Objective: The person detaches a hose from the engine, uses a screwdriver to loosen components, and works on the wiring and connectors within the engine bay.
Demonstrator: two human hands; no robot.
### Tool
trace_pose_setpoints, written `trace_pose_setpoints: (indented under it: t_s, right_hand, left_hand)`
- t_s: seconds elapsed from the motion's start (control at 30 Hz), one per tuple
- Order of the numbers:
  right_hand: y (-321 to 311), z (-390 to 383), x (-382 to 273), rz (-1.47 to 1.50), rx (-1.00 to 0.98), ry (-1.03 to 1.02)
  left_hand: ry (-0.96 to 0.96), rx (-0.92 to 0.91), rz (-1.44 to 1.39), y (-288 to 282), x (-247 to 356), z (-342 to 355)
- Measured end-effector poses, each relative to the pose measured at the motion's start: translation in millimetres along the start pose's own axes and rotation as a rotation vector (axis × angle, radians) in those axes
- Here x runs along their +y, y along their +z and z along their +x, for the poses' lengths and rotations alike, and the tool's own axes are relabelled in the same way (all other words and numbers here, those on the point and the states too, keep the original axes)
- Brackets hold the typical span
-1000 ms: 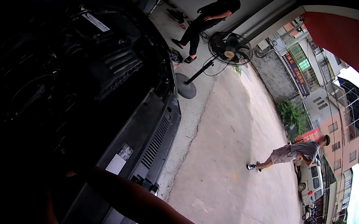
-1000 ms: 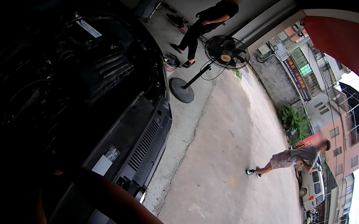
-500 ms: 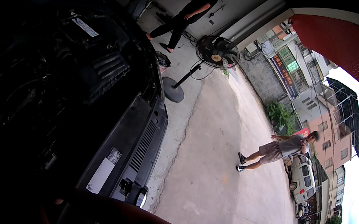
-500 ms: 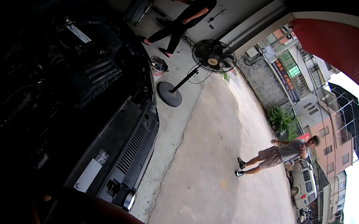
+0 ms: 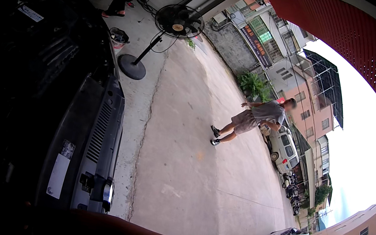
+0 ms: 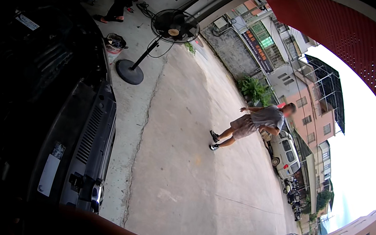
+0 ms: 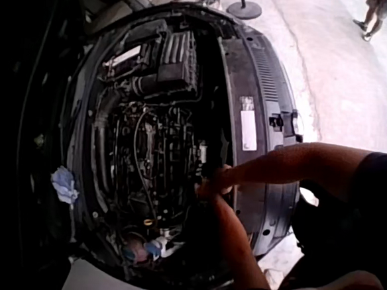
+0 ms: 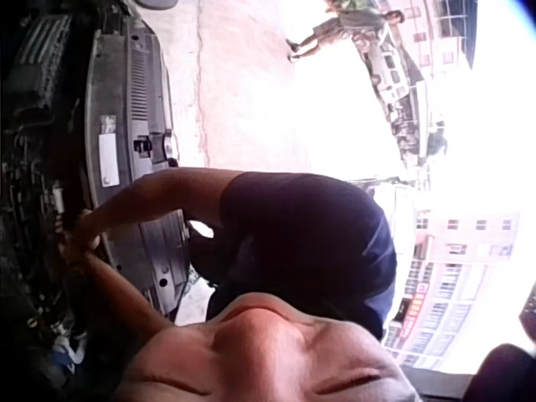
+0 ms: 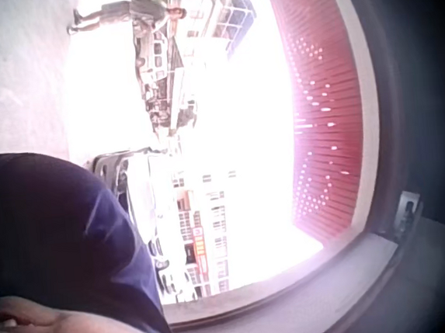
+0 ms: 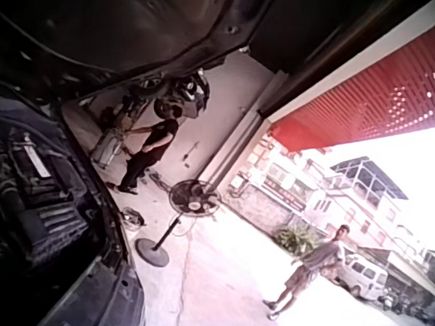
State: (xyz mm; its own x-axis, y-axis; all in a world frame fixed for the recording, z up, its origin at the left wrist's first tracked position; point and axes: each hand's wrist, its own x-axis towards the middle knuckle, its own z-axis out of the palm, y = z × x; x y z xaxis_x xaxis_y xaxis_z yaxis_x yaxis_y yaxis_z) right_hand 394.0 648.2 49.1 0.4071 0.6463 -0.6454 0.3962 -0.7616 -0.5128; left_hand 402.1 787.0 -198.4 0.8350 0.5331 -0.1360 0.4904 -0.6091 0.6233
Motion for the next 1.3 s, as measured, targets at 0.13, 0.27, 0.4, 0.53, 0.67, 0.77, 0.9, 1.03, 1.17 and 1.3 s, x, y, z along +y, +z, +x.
trace_pose_setpoints:
  t_s: [0.13,0.27,0.4,0.53,0.67,0.77,0.9,1.03,1.17,1.3]
  right_hand:
    - [3.6,-1.7,11.9,-0.022,0.004,0.028]
    - [6.2,-0.4,9.7,-0.035,0.005,0.031]
    - [1.7,-0.5,1.9,-0.071,-0.004,0.008]
    - [-10.5,0.4,38.1,-0.179,-0.014,0.052]
    - [-33.0,23.3,95.9,-0.317,0.008,0.151]
    - [-15.7,66.6,124.1,-0.482,0.136,0.045]
    - [-36.0,33.4,116.0,-0.175,0.182,0.054]
    - [-34.0,27.9,133.8,-0.234,0.203,0.085]
    - [-41.1,17.6,101.0,-0.279,0.126,-0.044]
    - [-45.0,3.9,63.2,-0.054,-0.068,0.102]
  left_hand:
    - [0.008,-0.022,-0.015,10.4,9.1,-6.7]
    - [0.019,-0.022,-0.022,12.3,9.8,-9.9]
    - [0.014,0.007,-0.011,1.5,0.4,-4.5]
    - [0.011,0.023,-0.022,-2.4,-4.2,-11.1]
    - [-0.001,0.088,-0.037,-26.0,-18.5,-19.4]
    - [0.011,0.131,-0.092,-31.9,-3.3,-30.2]
    - [0.087,0.184,-0.263,-26.8,43.2,-32.4]
    - [0.178,0.242,-0.639,-40.3,90.0,-53.4]
    - [0.046,0.273,-0.316,-67.3,93.3,-57.0]
    - [-0.02,0.248,-0.578,-45.1,63.9,-44.1]
